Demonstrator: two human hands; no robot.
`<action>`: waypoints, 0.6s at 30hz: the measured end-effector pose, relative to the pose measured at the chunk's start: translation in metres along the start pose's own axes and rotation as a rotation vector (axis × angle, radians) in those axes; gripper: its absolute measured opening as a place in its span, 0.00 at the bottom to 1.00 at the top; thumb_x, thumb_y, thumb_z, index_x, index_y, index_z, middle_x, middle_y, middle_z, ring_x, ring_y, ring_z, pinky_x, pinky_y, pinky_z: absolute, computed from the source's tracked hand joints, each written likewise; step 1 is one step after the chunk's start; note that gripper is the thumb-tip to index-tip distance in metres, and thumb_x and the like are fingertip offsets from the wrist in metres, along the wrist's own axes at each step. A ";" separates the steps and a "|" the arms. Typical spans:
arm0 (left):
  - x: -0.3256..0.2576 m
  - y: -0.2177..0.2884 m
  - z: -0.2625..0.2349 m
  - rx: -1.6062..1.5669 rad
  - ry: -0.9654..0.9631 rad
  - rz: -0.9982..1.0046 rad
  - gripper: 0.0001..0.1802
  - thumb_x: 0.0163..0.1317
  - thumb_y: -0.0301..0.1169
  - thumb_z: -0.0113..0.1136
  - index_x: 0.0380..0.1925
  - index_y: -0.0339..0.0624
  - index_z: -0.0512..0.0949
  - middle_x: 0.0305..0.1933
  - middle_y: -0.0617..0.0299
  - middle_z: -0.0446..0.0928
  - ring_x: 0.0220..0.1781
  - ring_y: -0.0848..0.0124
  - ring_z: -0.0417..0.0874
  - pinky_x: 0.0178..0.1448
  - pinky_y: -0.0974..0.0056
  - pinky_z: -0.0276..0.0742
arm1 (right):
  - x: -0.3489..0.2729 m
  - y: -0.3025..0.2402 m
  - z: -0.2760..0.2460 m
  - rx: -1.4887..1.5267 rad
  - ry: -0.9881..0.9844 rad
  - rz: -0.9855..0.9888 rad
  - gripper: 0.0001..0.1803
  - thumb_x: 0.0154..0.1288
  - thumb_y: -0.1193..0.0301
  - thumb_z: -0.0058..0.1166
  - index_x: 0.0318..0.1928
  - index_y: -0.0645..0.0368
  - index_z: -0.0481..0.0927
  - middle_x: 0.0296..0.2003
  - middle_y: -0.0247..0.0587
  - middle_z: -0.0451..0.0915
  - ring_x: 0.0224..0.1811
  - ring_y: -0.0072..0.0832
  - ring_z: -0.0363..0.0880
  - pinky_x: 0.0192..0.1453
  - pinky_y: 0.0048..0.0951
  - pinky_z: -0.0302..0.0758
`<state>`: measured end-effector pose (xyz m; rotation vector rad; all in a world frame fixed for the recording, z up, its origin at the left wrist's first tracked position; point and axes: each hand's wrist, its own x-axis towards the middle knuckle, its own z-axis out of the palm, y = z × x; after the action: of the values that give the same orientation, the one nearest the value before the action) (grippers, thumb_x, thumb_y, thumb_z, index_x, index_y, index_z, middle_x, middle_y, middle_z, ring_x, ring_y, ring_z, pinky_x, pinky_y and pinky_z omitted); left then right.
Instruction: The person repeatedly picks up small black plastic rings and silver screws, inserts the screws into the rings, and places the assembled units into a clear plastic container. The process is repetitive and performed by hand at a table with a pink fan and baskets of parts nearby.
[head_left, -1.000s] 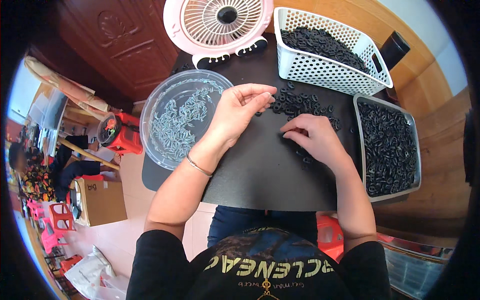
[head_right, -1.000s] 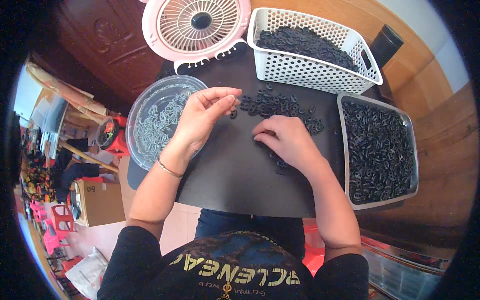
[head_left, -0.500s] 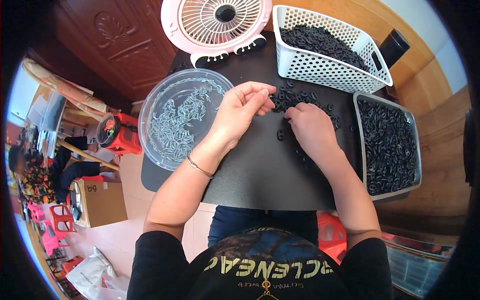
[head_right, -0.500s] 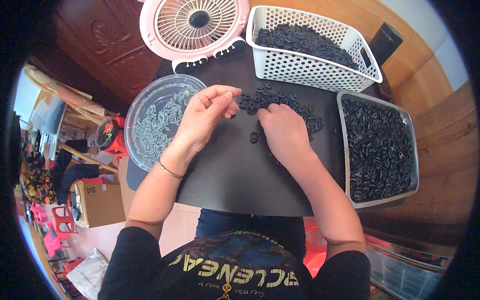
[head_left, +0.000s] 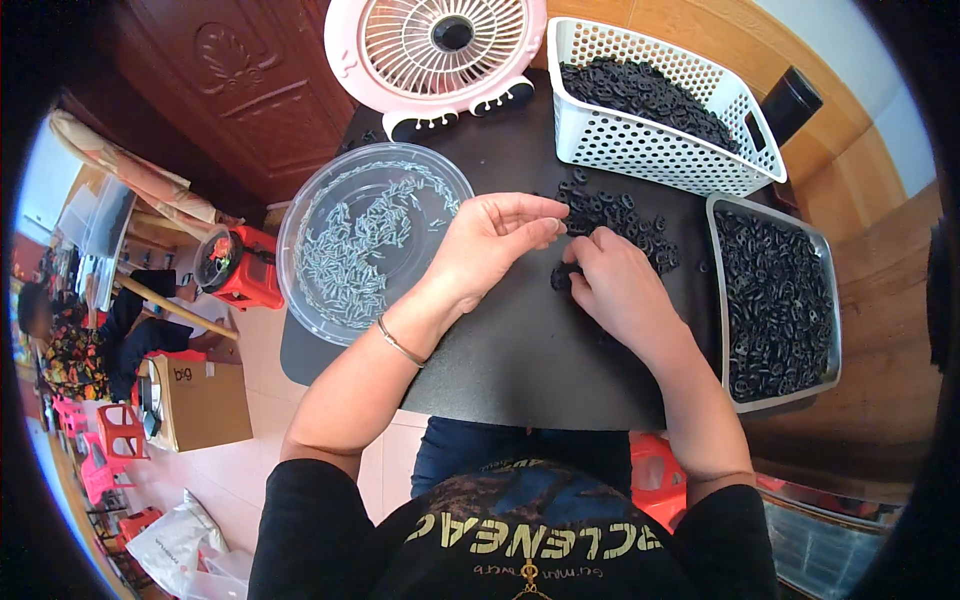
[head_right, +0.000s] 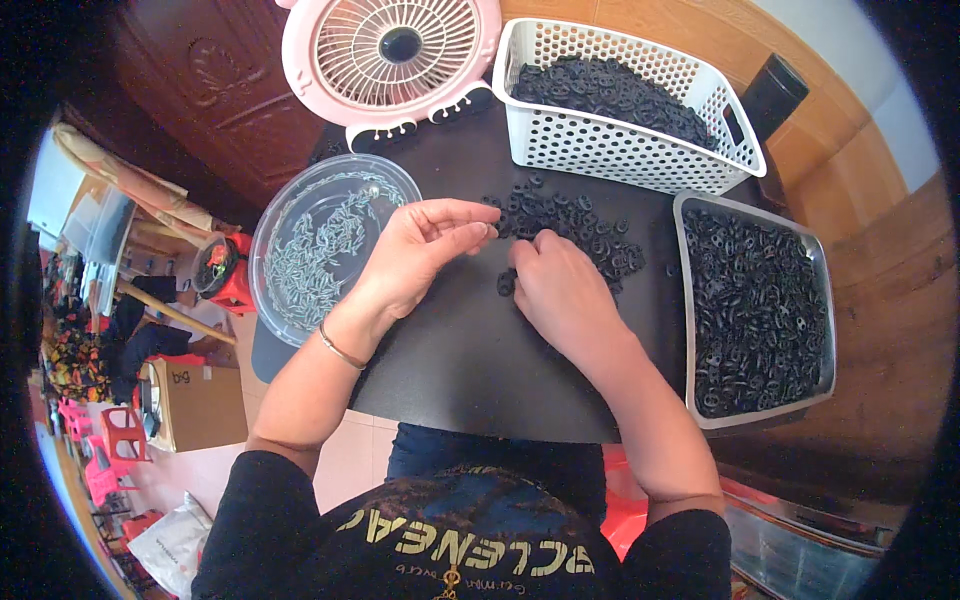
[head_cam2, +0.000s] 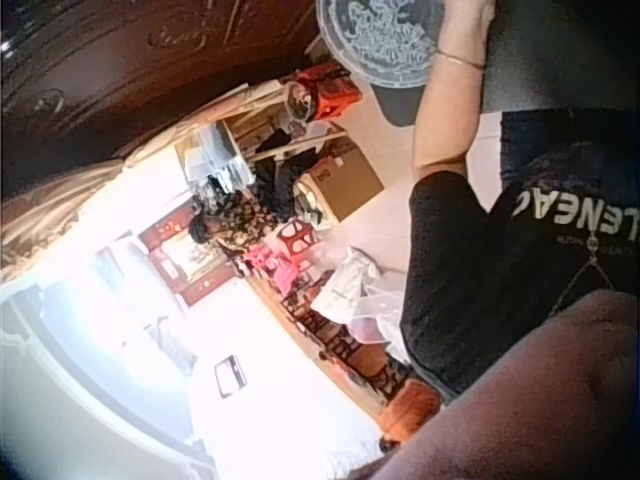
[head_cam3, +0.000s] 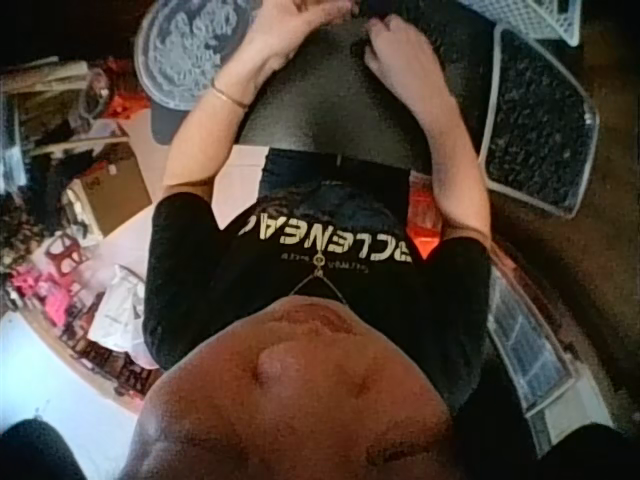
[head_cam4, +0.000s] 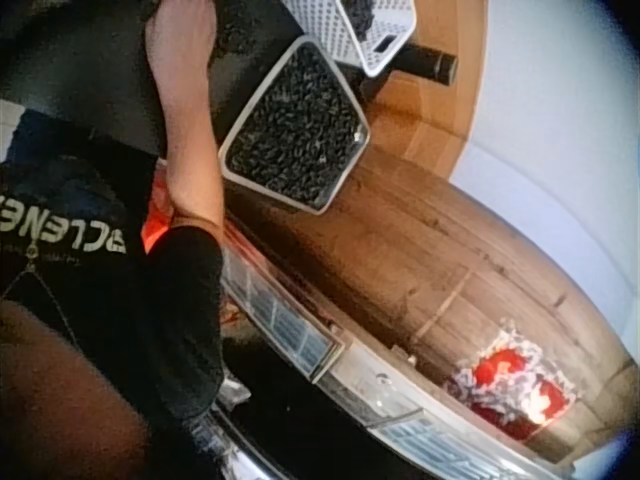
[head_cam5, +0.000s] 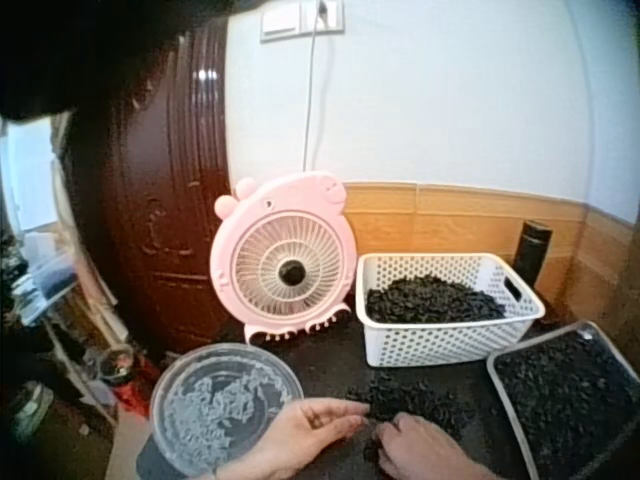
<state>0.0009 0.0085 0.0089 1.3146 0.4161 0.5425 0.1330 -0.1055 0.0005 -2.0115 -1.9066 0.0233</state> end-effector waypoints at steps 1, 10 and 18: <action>0.000 0.000 0.000 0.002 0.001 -0.003 0.11 0.56 0.24 0.55 0.39 0.32 0.76 0.35 0.59 0.78 0.37 0.77 0.77 0.42 0.74 0.72 | -0.001 0.001 0.000 0.061 0.016 0.005 0.06 0.48 0.78 0.51 0.30 0.64 0.73 0.27 0.47 0.71 0.34 0.41 0.74 0.38 0.38 0.72; 0.000 -0.003 0.000 -0.069 -0.007 -0.060 0.08 0.58 0.25 0.54 0.37 0.34 0.74 0.35 0.60 0.77 0.37 0.76 0.77 0.42 0.74 0.72 | 0.005 0.013 0.001 0.685 0.330 0.155 0.05 0.55 0.79 0.51 0.35 0.61 0.74 0.29 0.40 0.73 0.26 0.24 0.76 0.30 0.22 0.73; 0.001 -0.007 -0.001 -0.129 -0.039 -0.044 0.06 0.56 0.23 0.55 0.35 0.36 0.74 0.35 0.60 0.77 0.39 0.76 0.78 0.42 0.75 0.72 | 0.005 0.010 -0.001 0.921 0.329 0.275 0.08 0.60 0.77 0.47 0.40 0.62 0.76 0.29 0.35 0.75 0.29 0.19 0.75 0.34 0.19 0.72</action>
<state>0.0020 0.0084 0.0023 1.1870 0.3715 0.4982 0.1438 -0.1012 0.0000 -1.4781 -1.0846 0.5076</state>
